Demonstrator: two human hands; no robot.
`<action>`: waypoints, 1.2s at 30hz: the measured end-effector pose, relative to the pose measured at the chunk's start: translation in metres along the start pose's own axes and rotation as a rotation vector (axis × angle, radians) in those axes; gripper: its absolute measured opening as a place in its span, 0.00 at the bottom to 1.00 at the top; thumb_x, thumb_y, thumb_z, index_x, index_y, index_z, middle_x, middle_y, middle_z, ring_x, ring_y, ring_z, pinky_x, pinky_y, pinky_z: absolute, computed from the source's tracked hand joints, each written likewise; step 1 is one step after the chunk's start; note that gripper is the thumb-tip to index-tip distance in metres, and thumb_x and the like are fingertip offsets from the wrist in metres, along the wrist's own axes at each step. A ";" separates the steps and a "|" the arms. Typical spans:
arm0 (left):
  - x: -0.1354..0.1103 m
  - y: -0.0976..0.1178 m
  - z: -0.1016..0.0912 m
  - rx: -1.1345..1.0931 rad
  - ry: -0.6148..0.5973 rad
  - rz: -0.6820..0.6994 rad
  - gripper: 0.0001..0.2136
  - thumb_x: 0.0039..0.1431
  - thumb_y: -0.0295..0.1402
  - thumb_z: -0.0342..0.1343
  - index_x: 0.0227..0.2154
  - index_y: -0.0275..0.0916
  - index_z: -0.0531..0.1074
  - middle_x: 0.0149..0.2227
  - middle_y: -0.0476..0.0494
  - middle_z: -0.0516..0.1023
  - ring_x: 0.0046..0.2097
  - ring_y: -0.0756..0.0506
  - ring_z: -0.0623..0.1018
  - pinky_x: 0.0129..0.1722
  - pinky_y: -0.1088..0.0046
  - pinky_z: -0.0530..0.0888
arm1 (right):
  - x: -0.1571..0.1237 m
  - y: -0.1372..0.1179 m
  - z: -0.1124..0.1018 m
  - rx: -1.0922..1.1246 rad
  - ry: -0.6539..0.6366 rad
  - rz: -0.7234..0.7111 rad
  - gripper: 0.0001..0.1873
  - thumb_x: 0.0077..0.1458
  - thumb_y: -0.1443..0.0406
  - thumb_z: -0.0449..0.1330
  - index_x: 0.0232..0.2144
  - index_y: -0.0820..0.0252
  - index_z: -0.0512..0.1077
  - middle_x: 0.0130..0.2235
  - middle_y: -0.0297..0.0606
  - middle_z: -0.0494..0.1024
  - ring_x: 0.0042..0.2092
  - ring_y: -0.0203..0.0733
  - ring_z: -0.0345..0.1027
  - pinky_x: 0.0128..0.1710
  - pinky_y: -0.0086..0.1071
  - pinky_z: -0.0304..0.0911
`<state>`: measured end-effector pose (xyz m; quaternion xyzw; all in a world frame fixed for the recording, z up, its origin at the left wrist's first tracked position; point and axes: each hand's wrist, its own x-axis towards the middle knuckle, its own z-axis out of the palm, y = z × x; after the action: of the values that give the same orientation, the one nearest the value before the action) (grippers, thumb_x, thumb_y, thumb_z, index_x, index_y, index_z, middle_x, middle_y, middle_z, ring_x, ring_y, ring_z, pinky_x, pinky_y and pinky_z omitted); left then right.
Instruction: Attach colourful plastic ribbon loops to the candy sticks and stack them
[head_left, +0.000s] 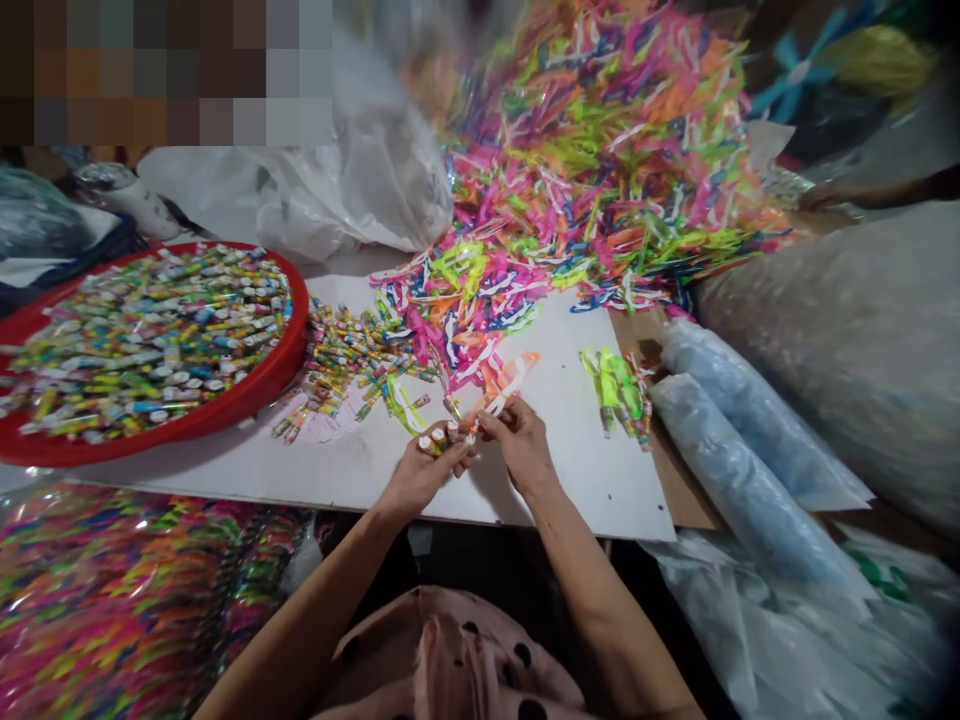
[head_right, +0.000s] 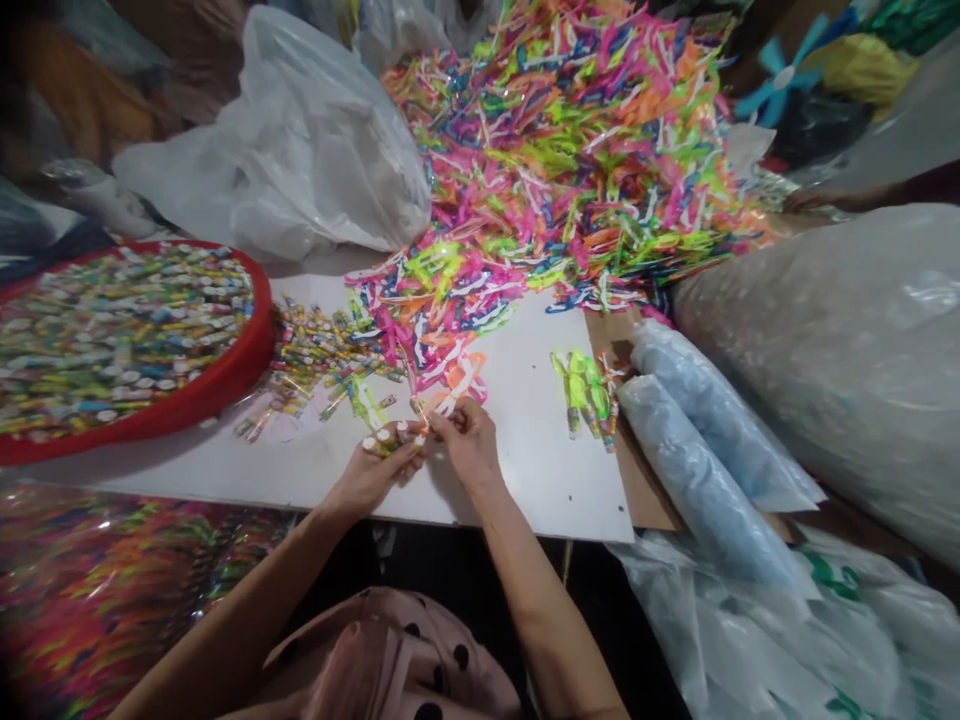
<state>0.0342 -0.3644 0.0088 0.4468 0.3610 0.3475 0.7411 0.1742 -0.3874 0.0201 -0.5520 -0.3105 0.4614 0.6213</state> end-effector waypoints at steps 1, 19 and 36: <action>0.000 0.002 0.000 0.046 -0.008 0.011 0.18 0.48 0.42 0.63 0.37 0.34 0.71 0.23 0.50 0.73 0.24 0.53 0.69 0.24 0.77 0.64 | -0.001 0.001 -0.001 0.025 -0.003 0.009 0.11 0.43 0.60 0.65 0.25 0.57 0.67 0.21 0.26 0.66 0.24 0.33 0.61 0.26 0.28 0.60; 0.006 -0.013 0.007 0.176 -0.007 -0.094 0.21 0.52 0.50 0.57 0.34 0.33 0.74 0.30 0.43 0.76 0.31 0.49 0.73 0.31 0.74 0.68 | 0.000 -0.009 -0.088 -0.353 0.213 0.094 0.19 0.41 0.53 0.63 0.31 0.60 0.70 0.22 0.31 0.69 0.24 0.38 0.63 0.27 0.34 0.61; 0.042 0.031 -0.010 -0.091 0.325 -0.247 0.15 0.46 0.39 0.63 0.34 0.35 0.70 0.27 0.48 0.74 0.26 0.52 0.73 0.23 0.78 0.65 | 0.100 -0.003 -0.030 -1.459 -0.262 -0.912 0.13 0.59 0.69 0.53 0.44 0.58 0.73 0.53 0.47 0.70 0.53 0.49 0.60 0.51 0.41 0.60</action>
<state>0.0410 -0.3139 0.0245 0.3030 0.5118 0.3375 0.7296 0.2400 -0.3079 0.0048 -0.5766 -0.7884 -0.0869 0.1959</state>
